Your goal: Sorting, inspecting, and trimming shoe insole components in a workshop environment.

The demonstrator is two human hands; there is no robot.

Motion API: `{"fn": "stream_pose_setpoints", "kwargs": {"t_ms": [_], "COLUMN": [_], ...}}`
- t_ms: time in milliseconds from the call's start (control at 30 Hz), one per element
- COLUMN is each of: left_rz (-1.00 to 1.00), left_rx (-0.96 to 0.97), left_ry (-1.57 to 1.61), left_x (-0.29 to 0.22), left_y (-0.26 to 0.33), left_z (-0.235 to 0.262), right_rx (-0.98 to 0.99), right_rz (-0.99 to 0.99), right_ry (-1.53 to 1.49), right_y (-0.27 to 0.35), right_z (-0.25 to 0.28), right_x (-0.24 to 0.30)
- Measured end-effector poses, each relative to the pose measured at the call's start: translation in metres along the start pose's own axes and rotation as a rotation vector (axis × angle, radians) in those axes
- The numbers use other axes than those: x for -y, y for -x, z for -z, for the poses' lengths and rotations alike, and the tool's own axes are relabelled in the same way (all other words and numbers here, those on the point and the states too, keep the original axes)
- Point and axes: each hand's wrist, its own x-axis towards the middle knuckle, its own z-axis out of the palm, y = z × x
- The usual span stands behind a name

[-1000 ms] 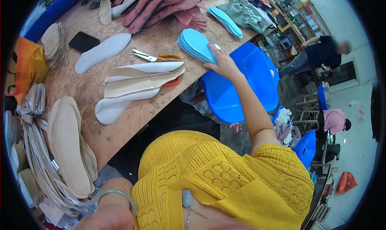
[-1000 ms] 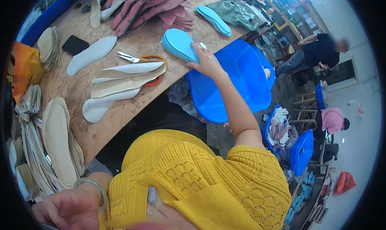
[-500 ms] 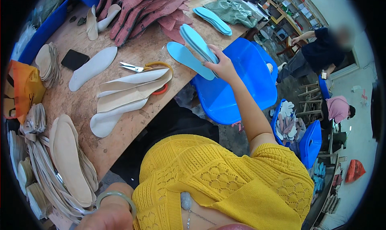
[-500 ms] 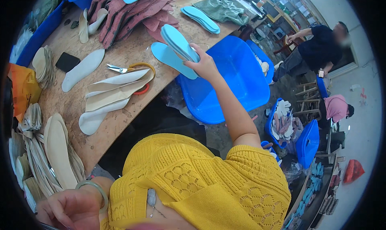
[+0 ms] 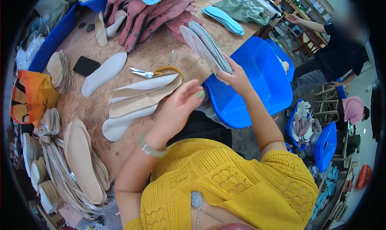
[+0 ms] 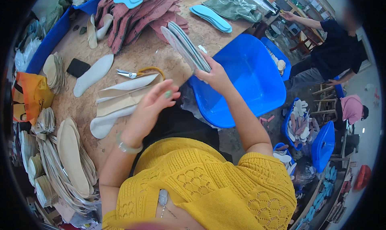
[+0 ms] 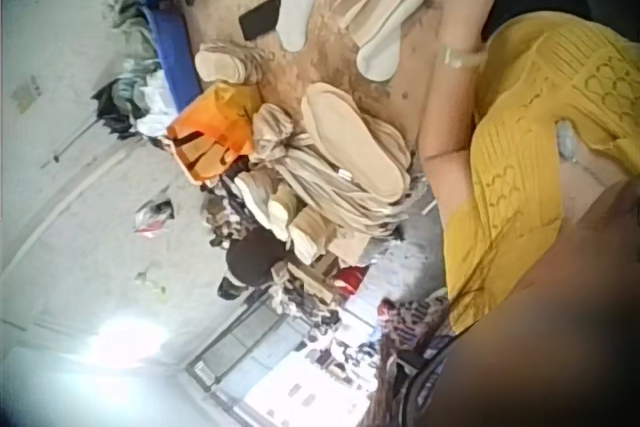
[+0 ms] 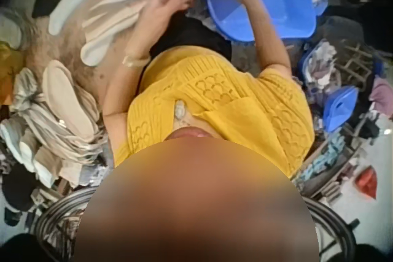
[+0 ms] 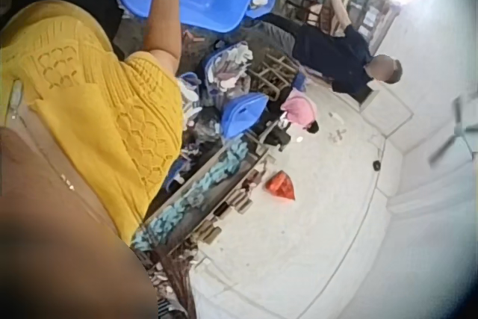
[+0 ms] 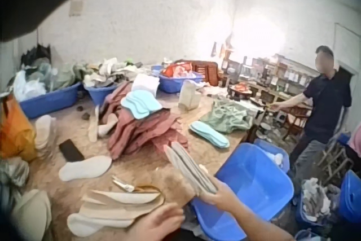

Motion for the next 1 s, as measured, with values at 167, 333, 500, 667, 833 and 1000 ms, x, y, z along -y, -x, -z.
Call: {"fn": "stream_pose_setpoints", "kwargs": {"t_ms": [167, 333, 500, 667, 833, 1000], "left_rz": [-0.183, -0.235, -0.185, -0.041, 0.013, 0.007], "left_rx": [-0.156, -0.128, -0.098, -0.076, -0.065, -0.085], "left_ry": [0.144, 0.358, 0.414, 0.474, 0.598, 0.585], "left_x": [0.01, 0.001, 0.009, 0.009, 0.023, 0.024], "left_y": [-0.086, -0.119, -0.128, -0.13, -0.133, -0.129], "left_z": [-0.017, -0.016, -0.008, 0.002, 0.013, 0.025], "right_rx": [-0.104, -0.053, 0.035, 0.028, 0.018, 0.04], "right_rz": [0.209, 0.502, 0.414, 0.521, 0.705, 0.757], "right_ry": [-0.036, 0.133, 0.128, 0.177, 0.431, 0.3], "right_y": [0.019, 0.013, 0.01, 0.009, 0.007, 0.001], "right_z": [-0.038, -0.031, -0.014, -0.021, -0.023, -0.035], "right_x": [0.025, 0.025, 0.027, 0.028, 0.023, 0.024]}}
